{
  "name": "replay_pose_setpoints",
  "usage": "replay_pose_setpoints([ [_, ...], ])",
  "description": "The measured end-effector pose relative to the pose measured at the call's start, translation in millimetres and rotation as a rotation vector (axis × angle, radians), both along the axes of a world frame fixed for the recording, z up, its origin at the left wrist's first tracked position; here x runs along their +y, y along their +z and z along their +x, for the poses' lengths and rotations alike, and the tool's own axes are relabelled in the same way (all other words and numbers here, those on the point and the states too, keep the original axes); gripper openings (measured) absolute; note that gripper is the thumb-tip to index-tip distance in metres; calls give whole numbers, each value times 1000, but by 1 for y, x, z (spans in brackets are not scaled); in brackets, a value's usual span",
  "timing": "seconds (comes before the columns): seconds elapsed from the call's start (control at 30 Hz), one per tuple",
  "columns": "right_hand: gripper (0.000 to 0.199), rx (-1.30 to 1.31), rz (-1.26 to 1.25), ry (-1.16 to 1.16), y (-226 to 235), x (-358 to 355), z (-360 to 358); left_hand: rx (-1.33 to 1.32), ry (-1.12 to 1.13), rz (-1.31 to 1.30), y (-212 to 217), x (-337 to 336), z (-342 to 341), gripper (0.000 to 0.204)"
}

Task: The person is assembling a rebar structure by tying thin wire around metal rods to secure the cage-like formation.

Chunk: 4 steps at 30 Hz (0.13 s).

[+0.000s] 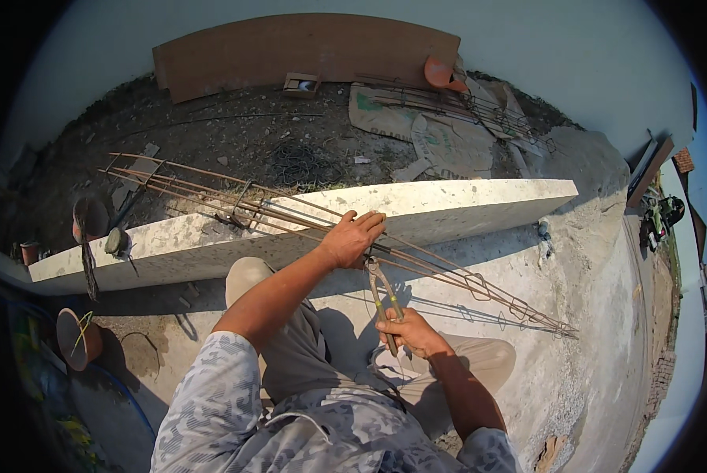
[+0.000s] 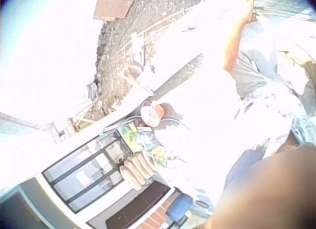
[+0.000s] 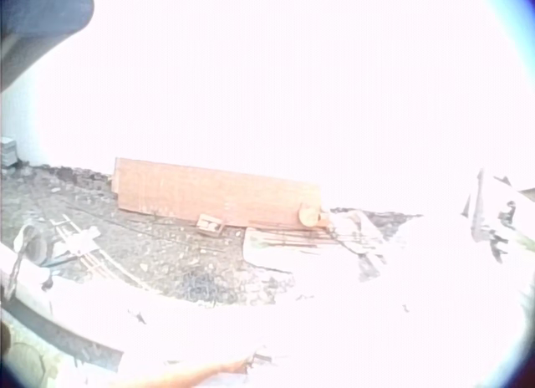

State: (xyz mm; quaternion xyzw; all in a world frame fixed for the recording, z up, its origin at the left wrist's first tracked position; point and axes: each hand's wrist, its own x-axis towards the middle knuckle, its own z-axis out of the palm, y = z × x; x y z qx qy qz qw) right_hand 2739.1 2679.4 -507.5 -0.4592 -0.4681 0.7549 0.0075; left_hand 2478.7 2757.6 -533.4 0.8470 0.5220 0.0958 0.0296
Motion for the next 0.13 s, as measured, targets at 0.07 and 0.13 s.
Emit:
replay_pose_setpoints([
  [0.07, 21, 221, -186, -145, -11, -2, 2, -14, -6, 54, 0, 3, -1, 91],
  [0.13, 24, 288, -259, -154, -27, -5, 2, -22, -3, 8, 0, -2, -3, 87],
])
